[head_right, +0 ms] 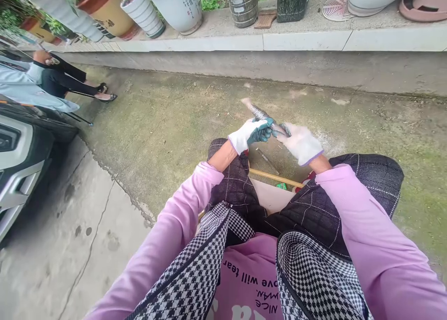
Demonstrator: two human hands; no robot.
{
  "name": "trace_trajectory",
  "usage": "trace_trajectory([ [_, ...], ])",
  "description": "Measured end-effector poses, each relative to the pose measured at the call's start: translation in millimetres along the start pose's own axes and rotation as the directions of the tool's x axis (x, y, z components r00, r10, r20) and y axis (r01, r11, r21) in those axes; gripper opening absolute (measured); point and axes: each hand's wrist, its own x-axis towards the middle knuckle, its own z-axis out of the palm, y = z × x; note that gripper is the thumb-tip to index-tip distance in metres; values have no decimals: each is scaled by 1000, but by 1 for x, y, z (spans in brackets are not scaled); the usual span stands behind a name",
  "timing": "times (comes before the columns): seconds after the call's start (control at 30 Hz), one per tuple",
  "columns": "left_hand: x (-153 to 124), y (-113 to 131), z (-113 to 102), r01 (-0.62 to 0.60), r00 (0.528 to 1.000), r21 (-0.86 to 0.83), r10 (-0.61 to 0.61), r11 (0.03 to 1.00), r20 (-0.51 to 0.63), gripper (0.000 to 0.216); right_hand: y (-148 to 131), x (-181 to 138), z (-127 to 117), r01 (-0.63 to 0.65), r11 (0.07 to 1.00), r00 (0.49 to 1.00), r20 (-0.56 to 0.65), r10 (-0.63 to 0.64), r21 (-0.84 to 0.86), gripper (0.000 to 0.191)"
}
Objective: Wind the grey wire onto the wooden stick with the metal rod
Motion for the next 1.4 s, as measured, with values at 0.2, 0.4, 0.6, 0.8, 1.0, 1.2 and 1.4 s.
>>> trace_trajectory([
  [0.2,-15,15,-17,-136,988,140,124,981,93,33,-11,-13,-8,-129,813,942,326,-78,568,78],
  [0.4,-6,8,-1,-76,997,143,73,987,27,41,-8,-10,-3,-152,807,977,211,35,571,76],
  [0.6,4,4,8,-20,997,169,32,985,-69,41,-7,-8,0,-128,968,991,54,119,217,39],
  [0.8,4,6,11,-49,993,132,63,990,-97,40,-14,-9,-1,-64,997,993,-101,59,-40,28],
  [1.0,-4,4,0,-195,979,186,180,963,98,33,-7,-26,-18,-223,768,928,373,-22,600,66],
  [1.2,1,1,-3,-200,975,169,180,965,127,32,-5,-28,-17,-246,747,938,345,24,618,60],
  [1.4,13,-4,3,-44,999,160,43,986,10,29,-1,-9,-4,-109,986,994,10,109,126,40],
])
